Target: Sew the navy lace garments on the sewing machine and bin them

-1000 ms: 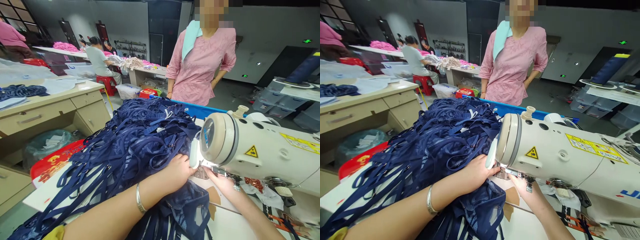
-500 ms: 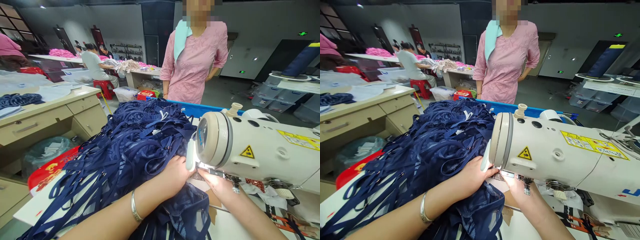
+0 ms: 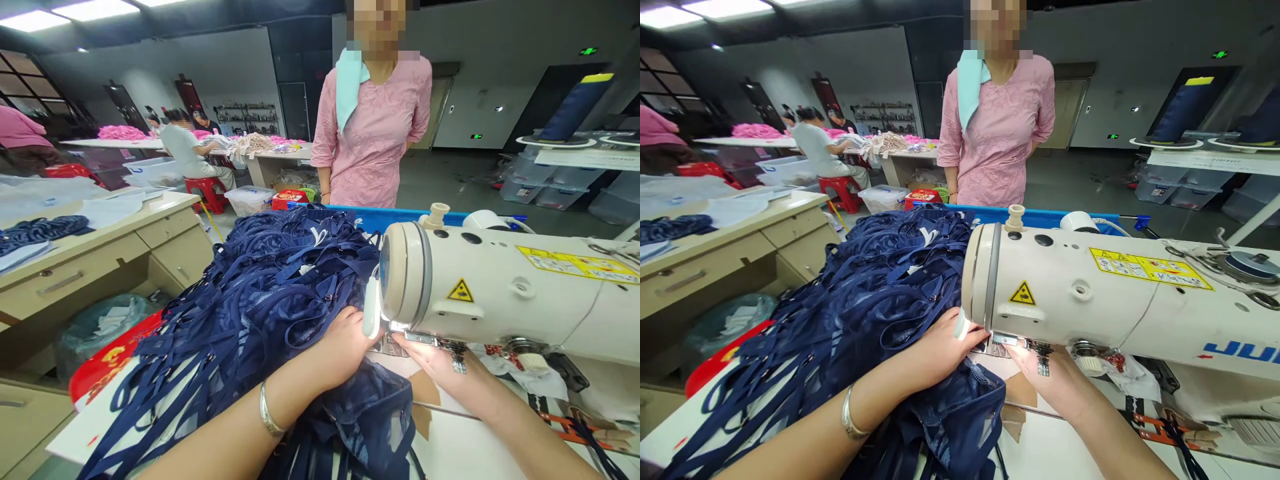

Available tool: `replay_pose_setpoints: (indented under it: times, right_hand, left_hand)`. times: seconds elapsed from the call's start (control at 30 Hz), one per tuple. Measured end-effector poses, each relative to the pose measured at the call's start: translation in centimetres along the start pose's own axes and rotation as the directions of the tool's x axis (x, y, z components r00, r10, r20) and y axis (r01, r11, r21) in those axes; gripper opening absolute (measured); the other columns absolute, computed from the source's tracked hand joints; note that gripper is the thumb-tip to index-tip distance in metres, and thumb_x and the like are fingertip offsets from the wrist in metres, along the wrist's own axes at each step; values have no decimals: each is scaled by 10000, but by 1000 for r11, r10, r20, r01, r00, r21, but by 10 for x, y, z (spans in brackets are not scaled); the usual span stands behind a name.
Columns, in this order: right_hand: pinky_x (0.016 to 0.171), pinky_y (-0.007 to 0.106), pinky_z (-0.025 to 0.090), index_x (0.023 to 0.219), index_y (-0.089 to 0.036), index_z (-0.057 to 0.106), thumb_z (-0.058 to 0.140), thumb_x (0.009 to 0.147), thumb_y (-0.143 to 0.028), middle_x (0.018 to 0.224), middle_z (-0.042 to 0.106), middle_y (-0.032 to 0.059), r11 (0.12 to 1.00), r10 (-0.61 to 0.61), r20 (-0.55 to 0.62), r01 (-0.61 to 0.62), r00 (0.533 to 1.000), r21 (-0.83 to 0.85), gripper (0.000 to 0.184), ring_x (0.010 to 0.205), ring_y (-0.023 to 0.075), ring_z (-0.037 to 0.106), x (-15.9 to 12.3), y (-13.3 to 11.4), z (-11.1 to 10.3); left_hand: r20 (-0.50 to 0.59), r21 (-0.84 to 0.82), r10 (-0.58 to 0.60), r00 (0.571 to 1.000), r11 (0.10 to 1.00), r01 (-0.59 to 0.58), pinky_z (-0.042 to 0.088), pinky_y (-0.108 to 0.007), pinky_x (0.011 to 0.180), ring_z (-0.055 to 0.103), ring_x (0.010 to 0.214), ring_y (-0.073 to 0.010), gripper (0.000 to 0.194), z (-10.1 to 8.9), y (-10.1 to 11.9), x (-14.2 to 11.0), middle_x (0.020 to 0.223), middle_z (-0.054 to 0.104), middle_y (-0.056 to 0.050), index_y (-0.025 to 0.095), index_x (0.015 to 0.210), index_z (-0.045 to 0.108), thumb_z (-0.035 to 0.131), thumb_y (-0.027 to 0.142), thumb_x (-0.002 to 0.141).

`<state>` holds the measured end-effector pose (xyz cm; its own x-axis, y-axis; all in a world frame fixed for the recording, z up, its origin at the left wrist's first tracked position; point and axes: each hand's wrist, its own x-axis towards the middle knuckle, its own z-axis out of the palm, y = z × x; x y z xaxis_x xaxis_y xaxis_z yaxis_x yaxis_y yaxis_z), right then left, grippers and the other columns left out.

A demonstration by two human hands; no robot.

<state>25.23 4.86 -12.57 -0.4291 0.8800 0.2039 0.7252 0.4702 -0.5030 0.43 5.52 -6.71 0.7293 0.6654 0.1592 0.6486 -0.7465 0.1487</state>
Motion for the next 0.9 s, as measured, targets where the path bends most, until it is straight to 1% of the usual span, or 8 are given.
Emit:
replay_pose_setpoints:
  times: [0.2, 0.33, 0.47, 0.57, 0.63, 0.7, 0.8, 0.9]
  right_hand:
    - [1002, 412, 473, 1141, -303, 681, 383, 944, -405, 1164, 662, 33, 995, -36, -10, 35, 999, -90, 371, 1100, 254, 600, 4, 2, -14]
    - [977, 380, 486, 1093, -320, 687, 373, 957, -448, 1182, 649, 12, 984, -165, 59, 168, 985, -55, 365, 1100, 232, 594, 3, -30, -28]
    - [1018, 310, 448, 1282, -290, 574, 421, 946, -495, 1328, 560, 25, 937, -341, 236, 307, 910, 169, 422, 1196, 207, 537, -7, -82, -34]
    - [1072, 328, 388, 1401, -229, 456, 498, 891, -568, 1421, 454, 77, 913, -386, 301, 314, 872, 260, 614, 1275, 238, 465, -11, -101, -25]
    - [1100, 354, 347, 1439, -173, 391, 505, 867, -606, 1459, 378, 116, 918, -375, 344, 293, 860, 268, 726, 1319, 261, 403, -12, -103, -13]
    - [1114, 379, 321, 1467, -154, 327, 483, 872, -608, 1485, 320, 124, 930, -348, 384, 265, 855, 253, 765, 1350, 267, 350, -10, -98, -1]
    - [1122, 400, 306, 1480, -184, 294, 476, 879, -583, 1496, 302, 101, 937, -329, 355, 255, 875, 240, 744, 1366, 257, 319, -7, -87, 12]
    - [1108, 400, 333, 1463, -212, 342, 543, 845, -581, 1482, 327, 92, 911, -391, 274, 326, 879, 253, 747, 1352, 267, 344, -4, -78, 20]
  left_hand:
    - [27, -63, -4, 1000, 998, 6, 375, -350, 980, 554, 1065, -210, 270, -14, 6, 2, 1123, 623, -83, 190, 1158, 584, 371, 211, 993]
    - [79, -33, -88, 993, 995, 91, 386, -376, 1007, 547, 1103, -227, 240, -45, 24, -8, 1140, 605, -103, 175, 1141, 576, 403, 211, 979]
    - [162, -22, -233, 959, 971, 239, 369, -527, 1036, 509, 1179, -287, 334, -66, 52, -46, 1222, 562, -132, 191, 1254, 508, 366, 353, 1000]
    - [221, -17, -334, 916, 938, 346, 207, -727, 1031, 287, 1359, -396, 522, -55, 60, -73, 1457, 372, -154, 246, 1425, 341, 265, 523, 989]
    - [190, 32, -392, 900, 919, 393, 56, -787, 1008, 127, 1404, -423, 560, -41, 53, -82, 1542, 228, -106, 304, 1461, 267, 290, 563, 964]
    - [148, 86, -405, 902, 914, 396, -1, -792, 1000, 76, 1414, -414, 544, -31, 40, -84, 1554, 211, -39, 358, 1449, 274, 372, 516, 939]
    - [149, 135, -372, 916, 925, 354, 6, -804, 987, 110, 1403, -427, 588, -29, 20, -79, 1535, 269, 8, 383, 1436, 292, 466, 417, 875]
    - [183, 176, -356, 916, 929, 325, 47, -829, 958, 136, 1387, -457, 661, -36, 4, -72, 1526, 292, 9, 375, 1437, 293, 514, 345, 815]
